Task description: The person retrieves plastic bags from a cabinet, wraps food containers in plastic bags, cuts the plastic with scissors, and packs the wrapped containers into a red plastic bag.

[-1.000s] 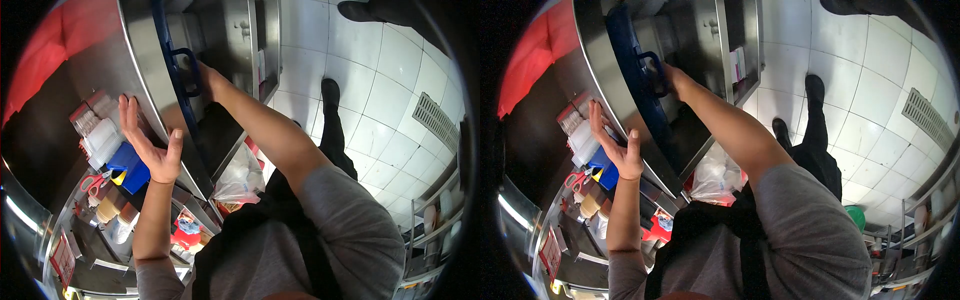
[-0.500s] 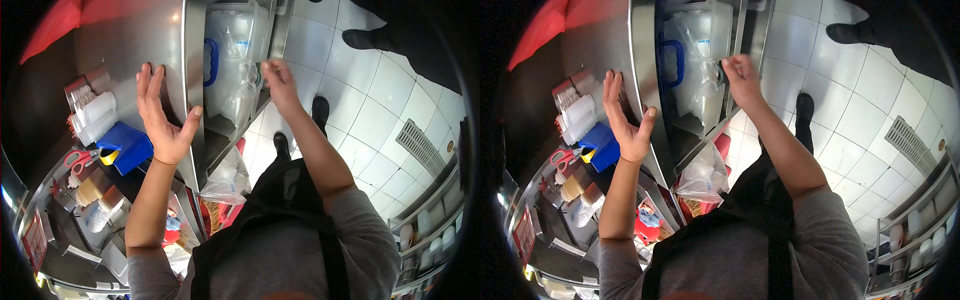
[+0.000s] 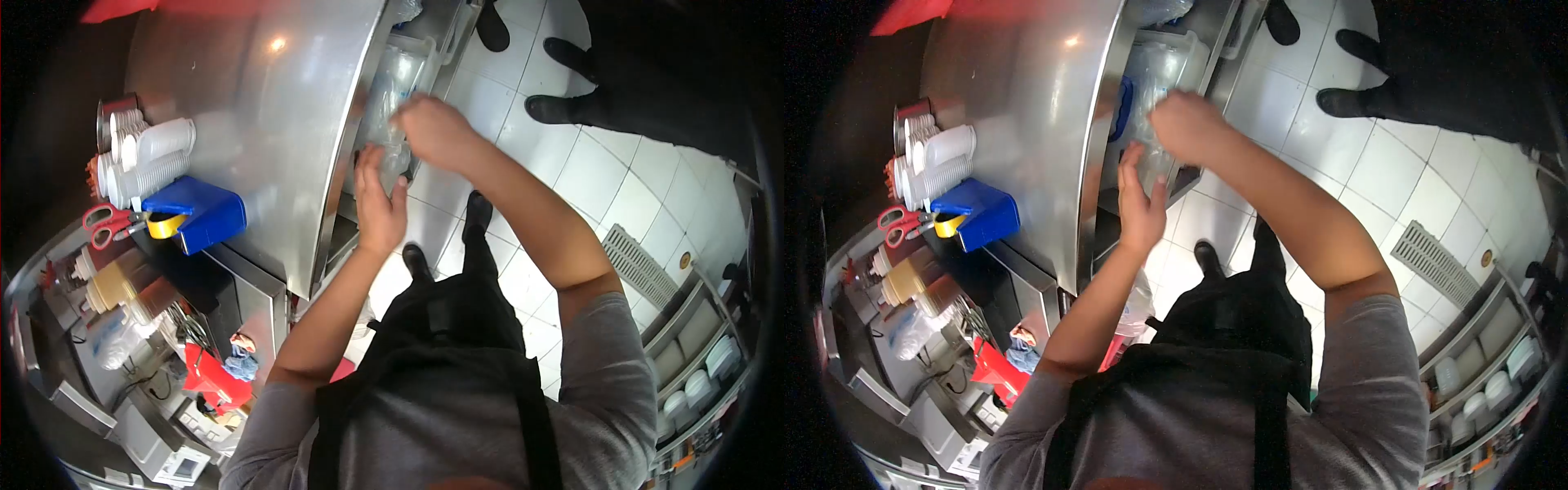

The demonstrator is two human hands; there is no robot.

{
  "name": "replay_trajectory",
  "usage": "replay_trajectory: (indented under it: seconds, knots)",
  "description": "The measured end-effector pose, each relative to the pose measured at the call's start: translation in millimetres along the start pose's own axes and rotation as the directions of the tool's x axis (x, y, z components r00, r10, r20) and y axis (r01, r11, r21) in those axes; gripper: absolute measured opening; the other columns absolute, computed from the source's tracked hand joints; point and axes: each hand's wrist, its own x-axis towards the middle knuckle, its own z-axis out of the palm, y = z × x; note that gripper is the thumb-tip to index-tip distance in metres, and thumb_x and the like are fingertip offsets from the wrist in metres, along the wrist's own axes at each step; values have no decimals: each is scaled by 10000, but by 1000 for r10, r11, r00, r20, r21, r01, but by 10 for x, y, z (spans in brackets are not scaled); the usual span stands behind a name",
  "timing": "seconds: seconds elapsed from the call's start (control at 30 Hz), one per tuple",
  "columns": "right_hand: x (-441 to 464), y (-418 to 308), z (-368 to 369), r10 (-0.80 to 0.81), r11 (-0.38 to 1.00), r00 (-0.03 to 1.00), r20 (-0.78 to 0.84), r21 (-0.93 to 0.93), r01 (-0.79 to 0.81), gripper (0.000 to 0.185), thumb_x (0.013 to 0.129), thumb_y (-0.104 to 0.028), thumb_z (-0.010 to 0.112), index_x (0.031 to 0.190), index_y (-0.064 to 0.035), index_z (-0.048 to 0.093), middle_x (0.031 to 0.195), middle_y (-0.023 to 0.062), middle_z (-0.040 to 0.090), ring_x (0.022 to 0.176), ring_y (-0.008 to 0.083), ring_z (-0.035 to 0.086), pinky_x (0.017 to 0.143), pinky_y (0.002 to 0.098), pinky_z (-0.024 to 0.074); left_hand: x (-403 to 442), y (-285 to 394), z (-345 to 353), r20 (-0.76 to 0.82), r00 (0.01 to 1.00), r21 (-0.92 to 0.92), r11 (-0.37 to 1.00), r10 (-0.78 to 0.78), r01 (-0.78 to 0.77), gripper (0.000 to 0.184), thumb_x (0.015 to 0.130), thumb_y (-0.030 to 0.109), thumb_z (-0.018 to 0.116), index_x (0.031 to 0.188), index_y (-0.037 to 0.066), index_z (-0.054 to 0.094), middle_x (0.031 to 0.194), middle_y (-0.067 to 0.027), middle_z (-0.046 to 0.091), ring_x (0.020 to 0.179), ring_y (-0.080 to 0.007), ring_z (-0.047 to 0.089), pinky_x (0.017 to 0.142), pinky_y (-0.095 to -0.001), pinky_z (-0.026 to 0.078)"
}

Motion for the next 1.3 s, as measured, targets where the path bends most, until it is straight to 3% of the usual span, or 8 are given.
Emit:
replay_trajectory:
  seconds: [0.23, 0.47, 0.63, 0.83, 0.97, 1.07, 1.23, 1.3]
  knots:
    - [745, -91, -16, 170, 936, 968, 183, -337, -100, 236, 789, -163, 577, 990, -97, 682, 1087, 92, 640, 1090, 262, 539, 881, 345, 431, 175, -272, -74, 183, 597, 79, 617, -781, 783, 702, 914, 489, 425, 1396, 2, 271, 1354, -285, 380, 1267, -365, 379, 1045, -348, 284]
    - [723, -186, 384, -268, 927, 947, 175, 315, 204, 294, 833, -95, 508, 1098, -5, 599, 1152, 198, 583, 1032, 279, 584, 918, 363, 442, 158, -1472, 497, 102, 881, 563, 757, -462, 331, 522, 917, 387, 438, 1165, -64, 521, 1090, -263, 592, 1198, -360, 458, 971, -456, 350]
    - [914, 220, -121, 165, 946, 963, 213, -310, -94, 271, 790, -75, 532, 1024, -45, 667, 1114, 136, 630, 1012, 297, 615, 770, 396, 514, 115, -1455, 480, -51, 924, 707, 639, -380, 302, 480, 918, 337, 422, 1207, -41, 484, 1104, -261, 581, 1176, -367, 470, 973, -449, 358]
    - [901, 187, -320, 300, 892, 875, 380, -438, -116, 317, 807, -103, 534, 1101, -77, 649, 1170, 105, 613, 1055, 276, 600, 805, 409, 504, 75, -1438, 492, -119, 896, 684, 619, -428, 386, 448, 919, 278, 404, 1258, -13, 441, 1120, -259, 568, 1149, -376, 484, 976, -440, 366]
    - [1034, 291, -231, 201, 941, 932, 300, -322, -99, 356, 793, -185, 569, 1130, -81, 621, 1152, 110, 619, 1027, 261, 612, 766, 404, 513, 113, -619, 135, 70, 848, 155, 845, -526, 511, 456, 933, 265, 400, 1337, 55, 381, 1236, -255, 493, 1146, -367, 485, 983, -393, 377]
    - [1224, 368, -136, 208, 937, 955, 210, 236, -256, 397, 787, -266, 590, 1148, -99, 606, 1155, 111, 615, 1014, 263, 607, 764, 403, 508, 274, -502, 133, -10, 947, 126, 939, 322, -318, 456, 936, 279, 426, 1354, 104, 371, 1281, -207, 485, 1156, -365, 479, 972, -376, 382]
    - [1177, 173, 27, 364, 430, 846, 389, 736, -523, 507, 817, -416, 567, 1270, -191, 528, 1301, 92, 521, 1148, 289, 519, 876, 425, 453, 294, -653, 233, 139, 924, 15, 933, -357, 359, 564, 932, 412, 403, 1416, 151, 278, 1361, -173, 426, 1243, -357, 409, 1024, -368, 327]
    - [1277, 233, 187, 369, 892, 888, 275, 163, -422, 550, 831, -452, 535, 1323, -217, 464, 1369, 73, 447, 1220, 287, 456, 929, 426, 420, 274, -784, 295, 111, 903, 92, 909, -414, 406, 652, 909, 479, 423, 1442, 165, 218, 1385, -179, 395, 1264, -361, 386, 1034, -371, 316]
